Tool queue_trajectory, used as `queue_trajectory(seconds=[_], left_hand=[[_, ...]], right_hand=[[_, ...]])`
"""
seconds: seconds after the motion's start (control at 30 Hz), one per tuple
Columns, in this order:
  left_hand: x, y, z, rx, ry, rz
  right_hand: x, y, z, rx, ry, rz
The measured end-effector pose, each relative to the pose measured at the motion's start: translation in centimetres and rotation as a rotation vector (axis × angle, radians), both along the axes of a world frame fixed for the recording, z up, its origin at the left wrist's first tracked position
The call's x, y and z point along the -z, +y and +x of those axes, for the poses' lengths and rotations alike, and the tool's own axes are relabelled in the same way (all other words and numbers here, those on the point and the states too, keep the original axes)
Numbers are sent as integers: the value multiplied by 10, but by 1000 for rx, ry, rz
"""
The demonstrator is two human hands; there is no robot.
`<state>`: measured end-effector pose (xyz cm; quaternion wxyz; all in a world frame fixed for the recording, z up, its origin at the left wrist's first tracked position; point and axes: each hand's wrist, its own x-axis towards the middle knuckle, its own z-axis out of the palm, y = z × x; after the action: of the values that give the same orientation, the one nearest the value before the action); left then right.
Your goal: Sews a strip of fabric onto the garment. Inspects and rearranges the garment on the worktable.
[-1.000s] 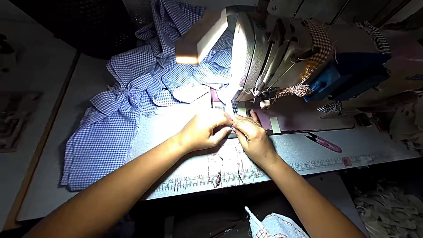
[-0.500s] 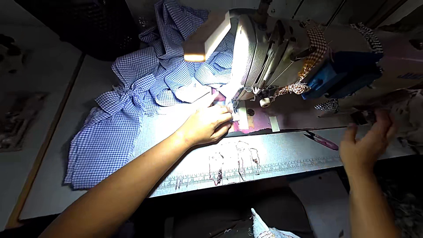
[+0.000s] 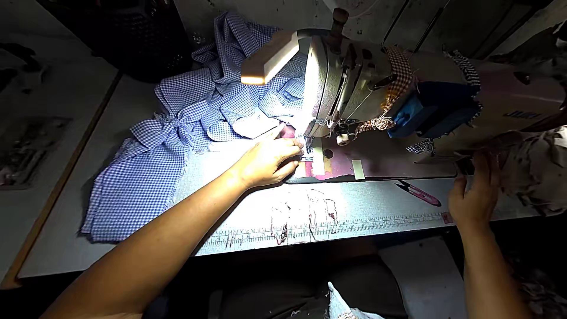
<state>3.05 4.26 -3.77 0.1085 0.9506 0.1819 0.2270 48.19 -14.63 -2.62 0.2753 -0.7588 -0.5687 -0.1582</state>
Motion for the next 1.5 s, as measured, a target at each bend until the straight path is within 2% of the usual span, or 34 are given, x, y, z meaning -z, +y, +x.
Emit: queue_trajectory(seconds=[0.5, 0.8, 1.03, 1.17, 1.33, 1.5], left_hand=[[-7, 18, 5, -30, 38, -64], [-6, 11, 2, -2, 33, -67], [-4, 15, 3, -2, -39, -68], [-10, 20, 8, -43, -43, -33], [-19, 44, 18, -193, 122, -99], [-16, 78, 20, -355, 318, -82]], right_hand=[[12, -2, -9, 14, 26, 22], [17, 0, -11, 14, 9, 21], [-1, -4, -14, -5, 45, -4], [-7, -25, -44, -45, 82, 39], [6, -61, -81, -103, 75, 78], [19, -80, -95, -193, 111, 42]])
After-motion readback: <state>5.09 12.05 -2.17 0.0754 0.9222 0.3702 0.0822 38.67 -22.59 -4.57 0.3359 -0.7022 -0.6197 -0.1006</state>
